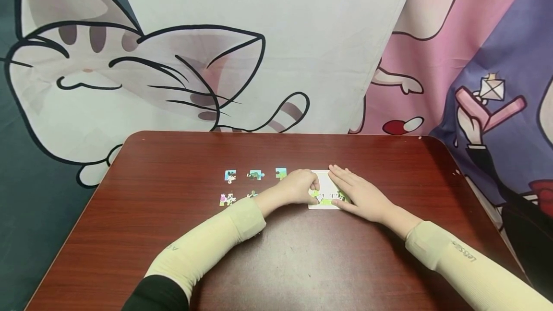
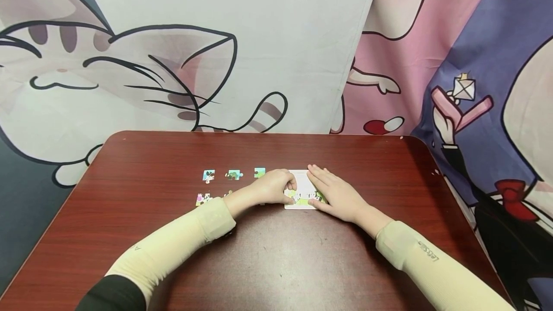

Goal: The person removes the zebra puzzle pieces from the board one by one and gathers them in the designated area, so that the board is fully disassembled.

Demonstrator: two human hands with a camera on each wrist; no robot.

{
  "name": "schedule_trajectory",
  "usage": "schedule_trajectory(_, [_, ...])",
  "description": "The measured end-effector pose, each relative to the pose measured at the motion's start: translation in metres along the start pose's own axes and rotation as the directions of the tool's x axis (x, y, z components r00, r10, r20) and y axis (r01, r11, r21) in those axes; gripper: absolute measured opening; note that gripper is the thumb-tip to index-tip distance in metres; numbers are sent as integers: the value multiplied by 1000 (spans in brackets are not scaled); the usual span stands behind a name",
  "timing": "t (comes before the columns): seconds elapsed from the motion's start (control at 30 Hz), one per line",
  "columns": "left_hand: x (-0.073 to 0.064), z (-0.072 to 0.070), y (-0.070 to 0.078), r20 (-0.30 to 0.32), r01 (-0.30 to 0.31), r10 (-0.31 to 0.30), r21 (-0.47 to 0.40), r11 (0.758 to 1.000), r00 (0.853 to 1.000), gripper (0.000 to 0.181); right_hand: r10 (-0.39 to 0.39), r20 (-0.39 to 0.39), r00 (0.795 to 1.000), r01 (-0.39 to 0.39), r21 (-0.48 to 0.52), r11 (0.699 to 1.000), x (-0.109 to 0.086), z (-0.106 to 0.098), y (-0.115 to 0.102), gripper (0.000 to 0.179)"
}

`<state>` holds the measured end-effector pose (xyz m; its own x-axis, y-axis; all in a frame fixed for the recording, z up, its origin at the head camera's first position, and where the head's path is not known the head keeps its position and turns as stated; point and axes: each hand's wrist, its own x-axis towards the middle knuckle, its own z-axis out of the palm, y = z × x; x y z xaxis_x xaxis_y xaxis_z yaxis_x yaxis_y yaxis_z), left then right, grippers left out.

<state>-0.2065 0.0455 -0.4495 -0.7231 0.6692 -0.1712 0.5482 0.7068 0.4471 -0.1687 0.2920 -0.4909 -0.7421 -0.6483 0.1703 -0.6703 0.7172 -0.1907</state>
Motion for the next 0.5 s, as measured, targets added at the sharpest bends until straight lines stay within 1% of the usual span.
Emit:
schedule_trajectory(0.27, [0, 0, 1, -17, 2, -2, 5, 1000, 1000, 30, 15, 11, 1000, -16, 18, 1000, -1, -2, -1, 80])
schedule_trajectory(0.5, [0, 0, 1, -21, 16, -16, -3, 1000, 1000, 29, 30, 38, 999, -31, 32, 999, 0, -3, -2, 81])
